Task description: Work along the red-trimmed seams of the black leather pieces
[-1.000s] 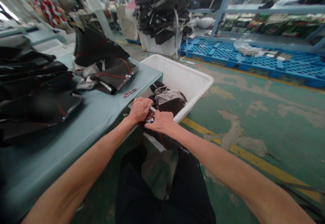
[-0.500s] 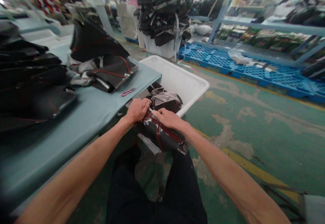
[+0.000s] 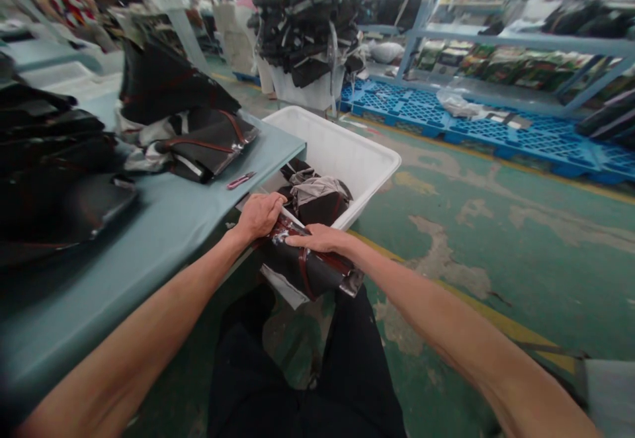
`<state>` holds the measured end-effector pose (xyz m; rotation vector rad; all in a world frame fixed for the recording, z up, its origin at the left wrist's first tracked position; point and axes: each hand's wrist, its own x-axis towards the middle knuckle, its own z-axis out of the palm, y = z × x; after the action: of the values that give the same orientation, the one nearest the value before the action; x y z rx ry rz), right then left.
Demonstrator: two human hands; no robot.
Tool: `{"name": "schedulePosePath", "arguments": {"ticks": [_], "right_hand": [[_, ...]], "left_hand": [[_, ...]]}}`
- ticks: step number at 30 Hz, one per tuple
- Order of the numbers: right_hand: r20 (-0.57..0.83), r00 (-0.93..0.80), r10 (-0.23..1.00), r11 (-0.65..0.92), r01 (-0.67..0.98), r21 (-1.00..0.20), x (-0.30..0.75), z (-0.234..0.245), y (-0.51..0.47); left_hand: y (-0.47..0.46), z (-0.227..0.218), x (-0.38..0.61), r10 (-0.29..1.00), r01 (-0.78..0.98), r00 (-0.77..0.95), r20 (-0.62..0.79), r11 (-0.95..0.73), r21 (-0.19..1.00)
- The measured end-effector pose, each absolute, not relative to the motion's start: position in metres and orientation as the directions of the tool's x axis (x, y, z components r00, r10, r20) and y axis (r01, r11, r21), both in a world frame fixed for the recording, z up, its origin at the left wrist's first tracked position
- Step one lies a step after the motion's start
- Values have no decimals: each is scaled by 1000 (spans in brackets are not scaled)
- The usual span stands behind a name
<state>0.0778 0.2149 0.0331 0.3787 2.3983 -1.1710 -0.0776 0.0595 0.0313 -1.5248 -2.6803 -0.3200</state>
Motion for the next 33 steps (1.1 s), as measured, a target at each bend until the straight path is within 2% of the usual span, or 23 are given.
{"name": "schedulePosePath", "arguments": {"ticks": [4,7,12,15,19,21,25,28,33], "right_hand": [[-491,-844,217,688,489,-536,102,47,210],[-487,-837,249,750,485,-450,110,55,203],[-317,-904,286,802,407,-438,124,52,201],[-319,-902,291,810,410,-419,131,51,199],[-282,-919,277,827,378,-417,134,53,196],[-272,-919,287,819,382,-428,135,54,196],[-265,-906,330,721,423,-548,138,53,203],[-180,-887,425,618,430,-658,140,49,206],[-87,-881,465,615,392,-684,142,48,203]], "left_hand": [[59,33,-76,842,854,-520,146,509,105],[58,37,-75,852,861,-508,129,504,67],[57,39,-75,883,887,-460,94,461,11],[59,40,-73,892,895,-441,103,445,-24],[66,57,-68,877,867,-456,152,476,-146],[73,73,-65,847,842,-507,161,527,-117],[88,88,-44,729,755,-646,226,653,54],[90,67,-16,715,774,-626,311,618,138],[84,32,1,745,789,-613,261,591,168]]}}
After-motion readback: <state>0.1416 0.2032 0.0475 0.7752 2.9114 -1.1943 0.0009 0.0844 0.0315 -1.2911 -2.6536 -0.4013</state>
